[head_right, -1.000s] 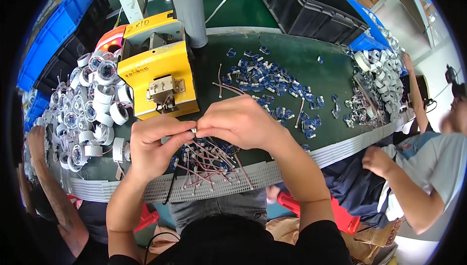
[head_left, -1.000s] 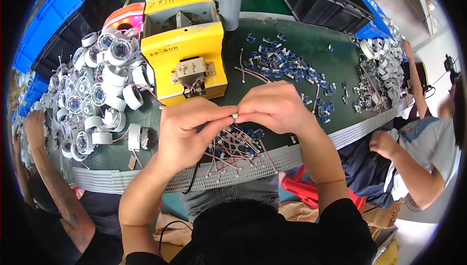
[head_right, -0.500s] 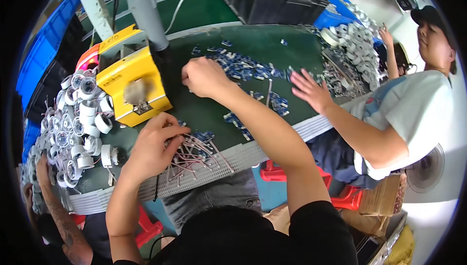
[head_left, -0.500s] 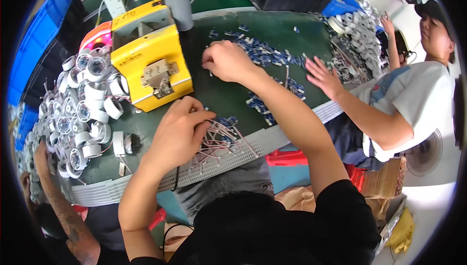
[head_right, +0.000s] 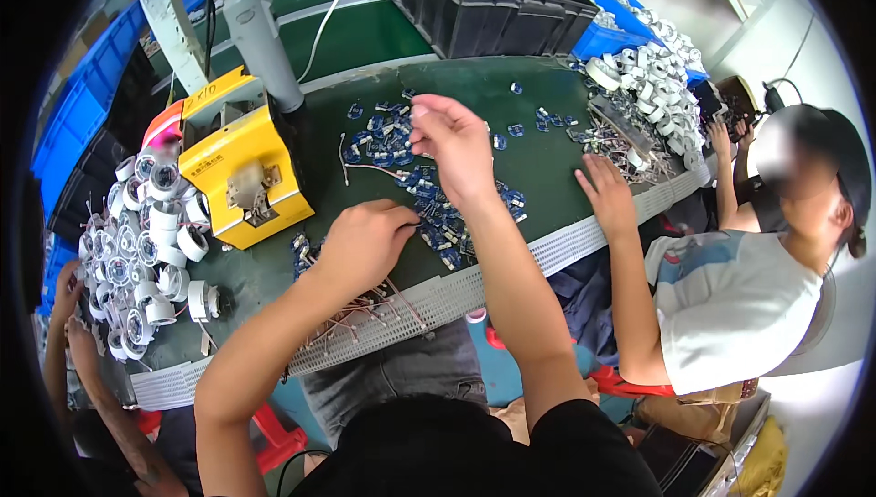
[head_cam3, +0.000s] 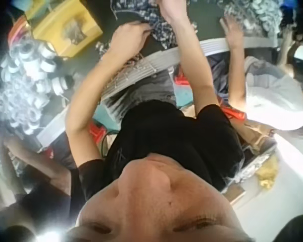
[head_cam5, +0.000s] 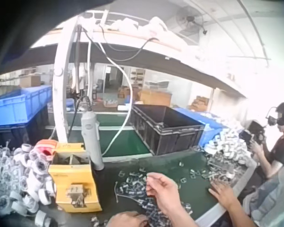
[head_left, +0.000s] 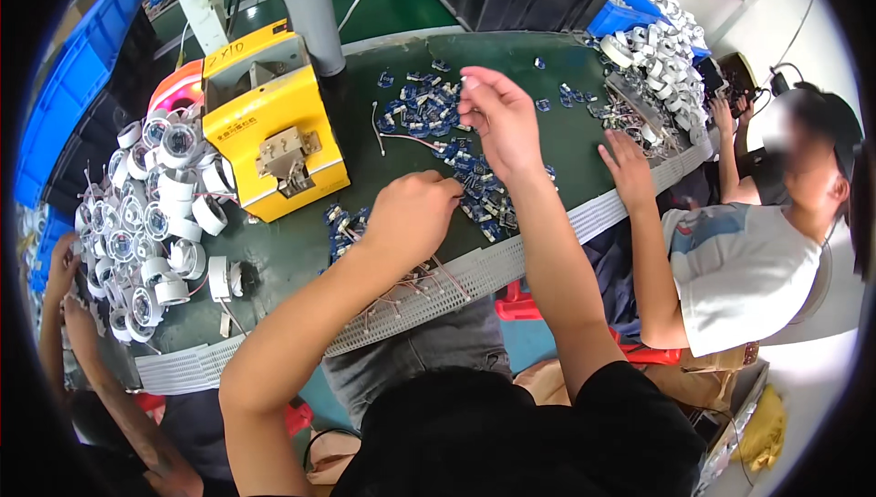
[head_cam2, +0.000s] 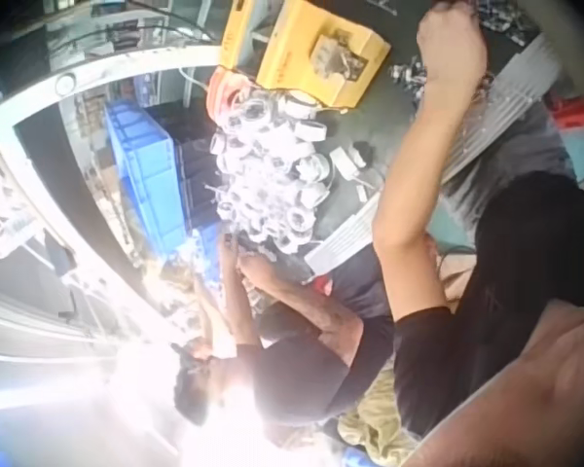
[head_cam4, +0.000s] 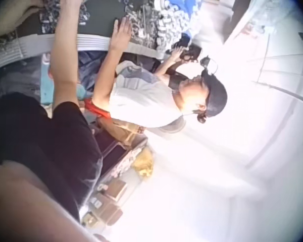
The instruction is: The person connects wire harnesses to small circuit boards by hand and arranges the assembled components on the workbench.
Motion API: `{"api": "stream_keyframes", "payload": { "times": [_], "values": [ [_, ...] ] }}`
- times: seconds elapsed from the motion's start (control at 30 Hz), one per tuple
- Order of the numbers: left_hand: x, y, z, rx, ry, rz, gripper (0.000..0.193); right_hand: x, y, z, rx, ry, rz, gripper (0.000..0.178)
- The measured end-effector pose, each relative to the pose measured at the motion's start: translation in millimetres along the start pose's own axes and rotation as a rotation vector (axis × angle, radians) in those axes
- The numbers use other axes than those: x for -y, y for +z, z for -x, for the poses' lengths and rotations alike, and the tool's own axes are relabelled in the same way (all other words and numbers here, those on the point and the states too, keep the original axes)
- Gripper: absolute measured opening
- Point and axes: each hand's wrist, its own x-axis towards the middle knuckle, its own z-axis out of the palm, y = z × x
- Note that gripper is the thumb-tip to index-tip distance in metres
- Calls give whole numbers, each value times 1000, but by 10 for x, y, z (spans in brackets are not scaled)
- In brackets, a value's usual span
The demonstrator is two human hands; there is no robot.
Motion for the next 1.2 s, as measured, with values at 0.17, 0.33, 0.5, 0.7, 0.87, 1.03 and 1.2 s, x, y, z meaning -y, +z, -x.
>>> {"api": "stream_keyframes", "payload": {
  "times": [0.17, 0.33, 0.5, 0.7, 0.87, 1.03, 1.2],
  "values": [
    [197, -670, 305, 38, -365, 971, 18, -65, 177, 123, 188, 26, 162, 21],
    [417, -900, 659, -113, -510, 1219, 21, -15, 469, 455, 492, 85, 278, 15],
    [450, -886, 811, -167, -452, 1159, 25, -61, 623, 602, 713, -26, 365, 11],
    [347, -850, 822, -270, -421, 1115, 20, -68, 669, 643, 678, 68, 466, 10],
    [267, -860, 810, -380, -510, 1087, 18, -68, 693, 663, 660, 67, 470, 8],
    [302, -815, 842, -372, -561, 1096, 18, -49, 682, 658, 693, -195, 686, 7],
    [337, -753, 848, -386, -553, 1104, 16, -38, 664, 639, 713, -362, 773, 10]
  ]
}}
